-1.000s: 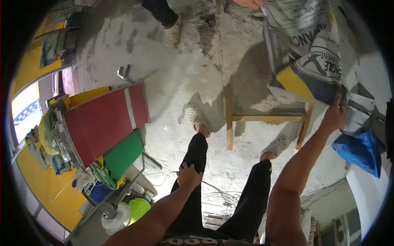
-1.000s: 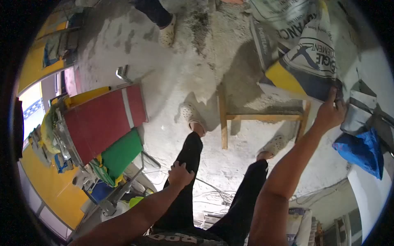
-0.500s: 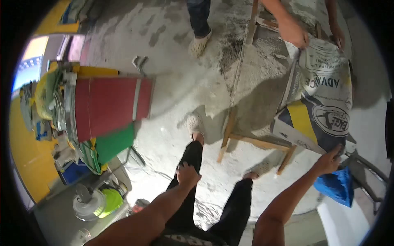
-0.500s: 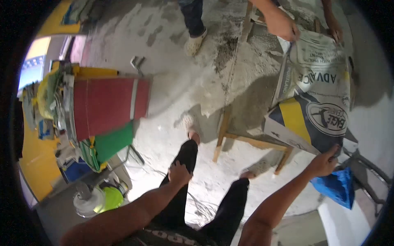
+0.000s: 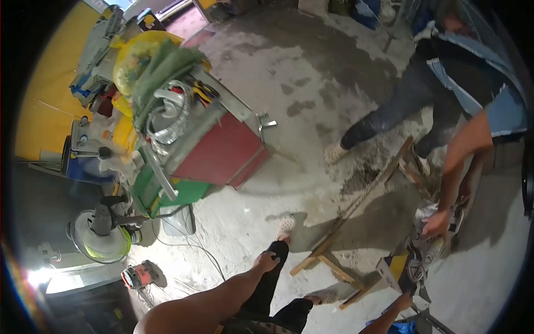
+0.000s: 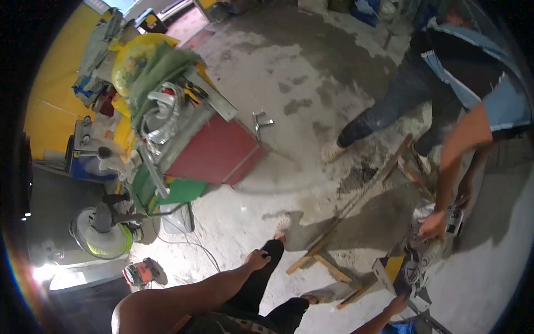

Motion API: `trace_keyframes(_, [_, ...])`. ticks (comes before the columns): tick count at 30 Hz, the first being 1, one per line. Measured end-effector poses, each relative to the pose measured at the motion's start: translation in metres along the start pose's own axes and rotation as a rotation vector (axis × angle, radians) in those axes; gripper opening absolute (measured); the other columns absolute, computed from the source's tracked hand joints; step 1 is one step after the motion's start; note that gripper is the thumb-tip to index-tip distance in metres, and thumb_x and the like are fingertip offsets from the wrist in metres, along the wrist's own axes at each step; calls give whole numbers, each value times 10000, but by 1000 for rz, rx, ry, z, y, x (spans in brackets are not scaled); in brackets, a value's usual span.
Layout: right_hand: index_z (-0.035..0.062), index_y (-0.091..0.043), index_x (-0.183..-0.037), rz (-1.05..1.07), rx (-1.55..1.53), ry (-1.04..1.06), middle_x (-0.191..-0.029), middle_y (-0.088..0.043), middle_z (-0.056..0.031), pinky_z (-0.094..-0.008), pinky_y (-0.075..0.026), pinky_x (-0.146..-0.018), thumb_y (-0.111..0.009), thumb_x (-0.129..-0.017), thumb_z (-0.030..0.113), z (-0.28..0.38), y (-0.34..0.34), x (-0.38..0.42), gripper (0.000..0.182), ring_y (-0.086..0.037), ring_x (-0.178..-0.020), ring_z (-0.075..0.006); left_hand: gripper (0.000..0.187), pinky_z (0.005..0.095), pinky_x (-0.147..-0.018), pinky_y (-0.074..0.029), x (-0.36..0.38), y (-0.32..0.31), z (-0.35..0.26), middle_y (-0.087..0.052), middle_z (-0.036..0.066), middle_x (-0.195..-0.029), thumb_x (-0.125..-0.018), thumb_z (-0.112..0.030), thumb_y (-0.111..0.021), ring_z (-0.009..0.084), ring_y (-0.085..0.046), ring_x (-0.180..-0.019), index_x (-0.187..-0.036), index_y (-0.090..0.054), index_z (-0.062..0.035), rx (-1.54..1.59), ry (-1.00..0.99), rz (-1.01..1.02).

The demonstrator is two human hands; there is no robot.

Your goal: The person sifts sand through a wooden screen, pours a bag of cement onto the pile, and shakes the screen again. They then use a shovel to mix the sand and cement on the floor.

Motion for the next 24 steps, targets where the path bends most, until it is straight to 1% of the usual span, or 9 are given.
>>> trace_keyframes(5, [-110, -688, -930, 118, 229, -205, -919, -681, -298, -499, -504, -770, -528, -919, 492, 74, 2, 34, 623, -662, -851, -443, 566, 415, -989, -473, -30, 100, 62, -666, 146, -1168, -823, -572, -581, 333, -610, -1121, -1109, -698, -97, -121, -142, -9])
trace_keyframes(8, [-71, -677, -1063, 50, -231, -62, -1009, -675, -288, -499, -490, -839, -560, -905, 496, 90, -27, 35, 601, -648, -951, -427, 435, 415, -971, -480, -14, 178, 73, -678, 127, -1143, -853, -515, -600, 320, -617, -1100, -1043, -725, -145, -118, -140, -125])
trace_keyframes(10, [40, -676, -1162, 150, 50, 129, -1097, -658, -252, -490, -477, -876, -572, -903, 449, 58, -89, 20, 496, -617, -1006, -436, 402, 402, -956, -484, -2, 213, 75, -693, 119, -1089, -859, -482, -605, 317, -623, -1065, -999, -732, -127, 51, -52, -214])
trace_keyframes(11, [53, -685, -1143, 168, 88, 248, -1072, -671, -234, -460, -484, -885, -586, -902, 391, 130, -42, 51, 427, -627, -1001, -410, 394, 398, -935, -495, -28, 210, 95, -687, 128, -1099, -868, -458, -597, 339, -634, -1035, -977, -731, -104, -146, -458, -343])
trace_keyframes(13, [57, -696, -1101, 445, -166, 47, -1067, -689, -171, -423, -496, -880, -614, -882, 288, 201, 11, 95, 329, -644, -1019, -327, 350, 414, -741, -539, -20, 219, 93, -691, 118, -1032, -871, -367, -611, 266, -683, -892, -1074, -697, -95, 219, -205, -200])
trace_keyframes(15, [104, -710, -1078, 506, 185, 589, -1082, -688, -159, -460, -493, -864, -630, -866, 308, 178, -38, 135, 305, -638, -1000, -344, 351, 357, -574, -506, 12, 207, 78, -652, 76, -968, -887, -303, -597, 191, -661, -757, -1152, -640, -76, 641, 28, -102])
trace_keyframes(16, [18, -700, -968, 701, -156, 724, -918, -683, -218, -459, -498, -820, -621, -835, 342, 189, -23, 160, 359, -645, -882, -391, 442, 395, -689, -494, 20, 194, 76, -645, 69, -1070, -902, -391, -594, 224, -640, -819, -1256, -569, -129, 725, -10, -16])
trace_keyframes(20, [84, -717, -1020, 935, -149, 641, -1041, -685, -180, -443, -495, -867, -662, -826, 434, 160, 48, 239, 404, -631, -992, -354, 443, 417, -693, -500, 101, 129, 36, -649, 119, -1112, -909, -352, -593, 257, -654, -847, -1264, -558, -90, 615, -24, 17])
trace_keyframes(24, [68, -719, -992, 1000, -196, 435, -1020, -683, -203, -442, -504, -851, -669, -809, 441, 8, 99, 262, 419, -645, -962, -359, 439, 402, -694, -504, 185, 18, 25, -647, 130, -1118, -915, -338, -583, 246, -657, -857, -1264, -564, -73, 483, -58, 132])
Point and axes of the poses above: each hand's wrist, its own x-axis away from the middle knuckle, its own y-axis out of the back of the hand, z = x × y, the point moved 6 cm from there along -x, towards the middle knuckle
